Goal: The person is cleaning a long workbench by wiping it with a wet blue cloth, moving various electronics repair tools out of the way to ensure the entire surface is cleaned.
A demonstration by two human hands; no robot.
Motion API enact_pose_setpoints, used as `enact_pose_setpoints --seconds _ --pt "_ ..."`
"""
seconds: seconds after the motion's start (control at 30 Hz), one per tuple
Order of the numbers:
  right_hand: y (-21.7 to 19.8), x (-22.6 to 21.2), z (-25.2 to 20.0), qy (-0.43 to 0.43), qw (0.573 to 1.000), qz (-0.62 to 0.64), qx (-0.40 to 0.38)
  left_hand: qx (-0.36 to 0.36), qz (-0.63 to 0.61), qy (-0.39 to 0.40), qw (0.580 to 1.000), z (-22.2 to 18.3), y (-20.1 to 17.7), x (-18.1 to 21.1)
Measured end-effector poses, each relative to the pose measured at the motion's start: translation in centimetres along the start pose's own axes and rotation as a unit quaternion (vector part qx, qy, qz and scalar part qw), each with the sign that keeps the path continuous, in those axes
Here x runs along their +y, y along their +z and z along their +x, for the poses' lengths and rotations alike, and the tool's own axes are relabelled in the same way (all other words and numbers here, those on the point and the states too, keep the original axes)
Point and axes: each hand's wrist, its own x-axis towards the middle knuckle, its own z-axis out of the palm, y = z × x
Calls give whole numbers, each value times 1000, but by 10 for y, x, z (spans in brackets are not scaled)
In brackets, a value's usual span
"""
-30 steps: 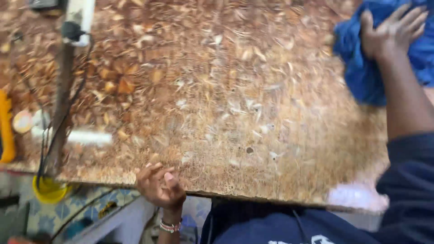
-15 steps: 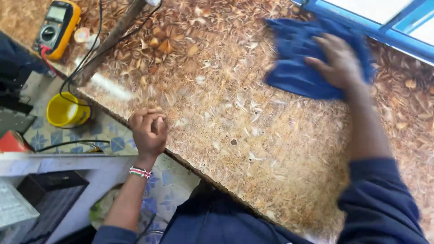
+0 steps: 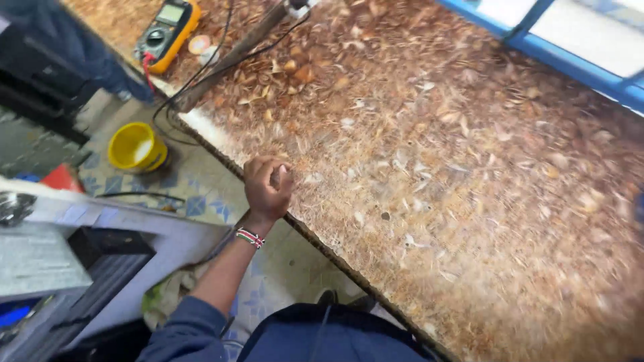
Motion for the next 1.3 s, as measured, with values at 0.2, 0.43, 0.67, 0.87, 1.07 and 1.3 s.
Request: enact_pose_setpoints --seconds 0.2,0.43,0.67,0.87,1.07,1.3 --pt "-113 -153 -58 35 997 -61 -25 -23 31 1 999 -5 -10 10" --pt "-248 -140 -214 194 974 45 -107 -9 60 90 994 -16 -3 -11" --pt "-260 -150 -338 342 925 -99 -134 32 25 125 991 -15 -11 26" --pt "-280 -392 -114 432 829 191 -300 53 66 145 986 -51 -7 84" --pt "-234 -382 -175 110 978 174 -31 -140 -244 97 955 -152 -9 311" --pt "-303 -76 -279 251 950 128 -131 -59 -119 57 989 -184 52 300"
